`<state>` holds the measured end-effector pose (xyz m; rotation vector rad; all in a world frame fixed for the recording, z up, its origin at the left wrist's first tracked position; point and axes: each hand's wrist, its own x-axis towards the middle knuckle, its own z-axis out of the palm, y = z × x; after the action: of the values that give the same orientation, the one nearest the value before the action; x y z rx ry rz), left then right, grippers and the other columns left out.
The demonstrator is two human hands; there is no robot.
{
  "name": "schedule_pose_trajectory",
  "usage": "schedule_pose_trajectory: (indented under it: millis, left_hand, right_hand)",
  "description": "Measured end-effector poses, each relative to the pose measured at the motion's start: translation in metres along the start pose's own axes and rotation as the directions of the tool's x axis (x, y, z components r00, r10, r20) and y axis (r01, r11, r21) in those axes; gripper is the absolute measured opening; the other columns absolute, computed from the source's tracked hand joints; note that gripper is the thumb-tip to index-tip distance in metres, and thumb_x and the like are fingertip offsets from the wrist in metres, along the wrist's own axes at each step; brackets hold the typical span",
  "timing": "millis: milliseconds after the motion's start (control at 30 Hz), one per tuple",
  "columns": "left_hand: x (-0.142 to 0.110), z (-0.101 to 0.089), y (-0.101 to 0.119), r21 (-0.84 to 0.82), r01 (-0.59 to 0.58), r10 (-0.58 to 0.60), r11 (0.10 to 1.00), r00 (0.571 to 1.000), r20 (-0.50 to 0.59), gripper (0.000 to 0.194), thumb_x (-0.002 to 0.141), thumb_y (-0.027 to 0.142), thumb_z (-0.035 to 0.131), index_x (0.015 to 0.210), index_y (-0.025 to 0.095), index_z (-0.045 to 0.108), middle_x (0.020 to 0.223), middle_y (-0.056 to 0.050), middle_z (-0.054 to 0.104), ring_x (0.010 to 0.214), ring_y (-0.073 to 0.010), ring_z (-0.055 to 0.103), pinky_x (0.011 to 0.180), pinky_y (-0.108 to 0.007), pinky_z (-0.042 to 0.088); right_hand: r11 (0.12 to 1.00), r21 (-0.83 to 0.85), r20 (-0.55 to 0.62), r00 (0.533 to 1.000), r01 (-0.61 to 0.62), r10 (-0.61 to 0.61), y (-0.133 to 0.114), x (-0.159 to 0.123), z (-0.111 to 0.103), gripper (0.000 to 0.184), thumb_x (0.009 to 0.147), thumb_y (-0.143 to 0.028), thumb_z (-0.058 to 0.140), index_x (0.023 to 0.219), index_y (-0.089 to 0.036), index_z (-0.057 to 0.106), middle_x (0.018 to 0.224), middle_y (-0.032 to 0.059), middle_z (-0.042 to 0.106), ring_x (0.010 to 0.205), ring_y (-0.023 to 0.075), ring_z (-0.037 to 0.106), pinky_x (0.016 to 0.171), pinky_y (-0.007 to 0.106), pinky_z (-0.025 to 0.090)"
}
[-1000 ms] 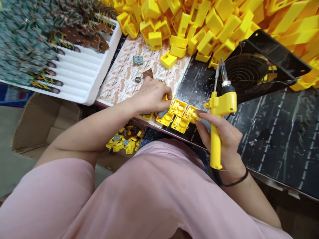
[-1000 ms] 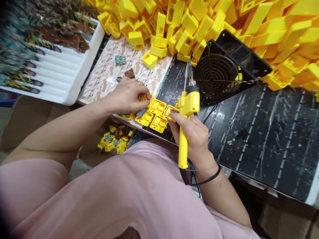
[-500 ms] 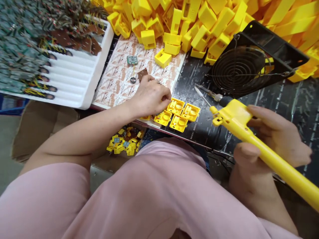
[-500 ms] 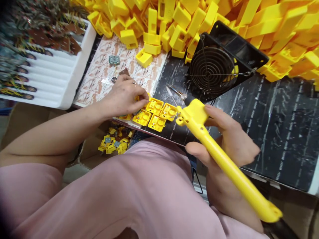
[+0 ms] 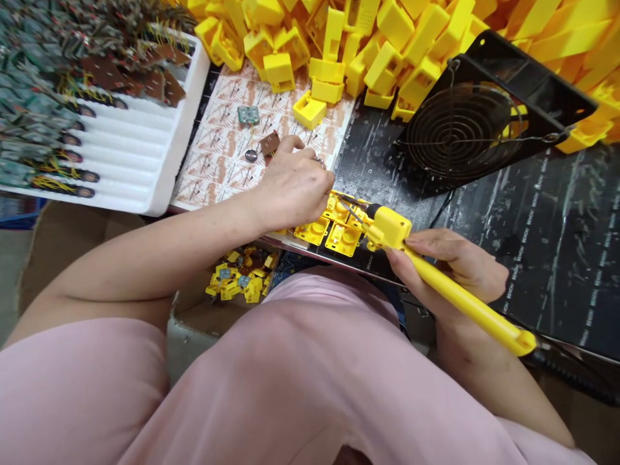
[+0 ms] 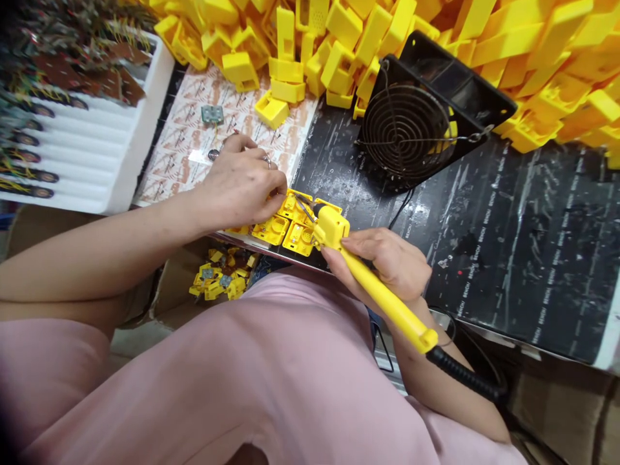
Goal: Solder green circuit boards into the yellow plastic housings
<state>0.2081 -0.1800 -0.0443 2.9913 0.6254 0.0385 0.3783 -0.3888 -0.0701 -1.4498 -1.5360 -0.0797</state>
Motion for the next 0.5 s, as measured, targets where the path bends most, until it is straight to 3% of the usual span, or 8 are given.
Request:
schedule_pose_trajectory:
  millis: [233, 400, 500]
  left_hand:
    - [0.006, -0.005, 0.004, 0.056, -0.005, 0.001, 0.998, 0.997, 0.077, 0.026, 0.084, 0.021, 0.056, 0.088, 0.019, 0.082, 0.078, -0.008, 0.075, 0.095, -0.0275, 0.069, 0.101, -0.052, 0.043]
    - [0.008, -0.007, 0.005, 0.078, -0.007, -0.002, 0.997, 0.994, 0.113, 0.026, 0.086, 0.019, 0.056, 0.088, 0.016, 0.082, 0.08, -0.009, 0.075, 0.094, -0.0267, 0.068, 0.098, -0.047, 0.043]
    - [0.008, -0.01, 0.005, 0.074, -0.003, -0.007, 0.997, 0.991, 0.133, 0.026, 0.088, 0.021, 0.057, 0.091, 0.018, 0.082, 0.082, -0.009, 0.076, 0.097, -0.0276, 0.069, 0.098, -0.046, 0.043]
  right_hand:
    - [0.991, -0.013, 0.086, 0.988, 0.131, -0.129, 0.0, 0.009, -0.003, 0.03, 0.077, -0.017, 0.09, 0.09, -0.026, 0.065, 0.075, -0.0044, 0.076, 0.066, 0.0159, 0.075, 0.055, 0.025, 0.059]
    - [0.998, -0.031, -0.016, 0.998, -0.055, 0.055, 0.0, 0.0, -0.015, 0.029, 0.078, -0.011, 0.087, 0.093, -0.029, 0.071, 0.083, -0.0033, 0.079, 0.072, 0.0191, 0.076, 0.055, 0.031, 0.057]
    - [0.994, -0.035, -0.009, 0.995, -0.104, 0.104, 0.002, -0.006, -0.017, 0.027, 0.081, -0.013, 0.084, 0.096, -0.032, 0.072, 0.086, -0.0033, 0.08, 0.074, 0.0212, 0.076, 0.057, 0.035, 0.058]
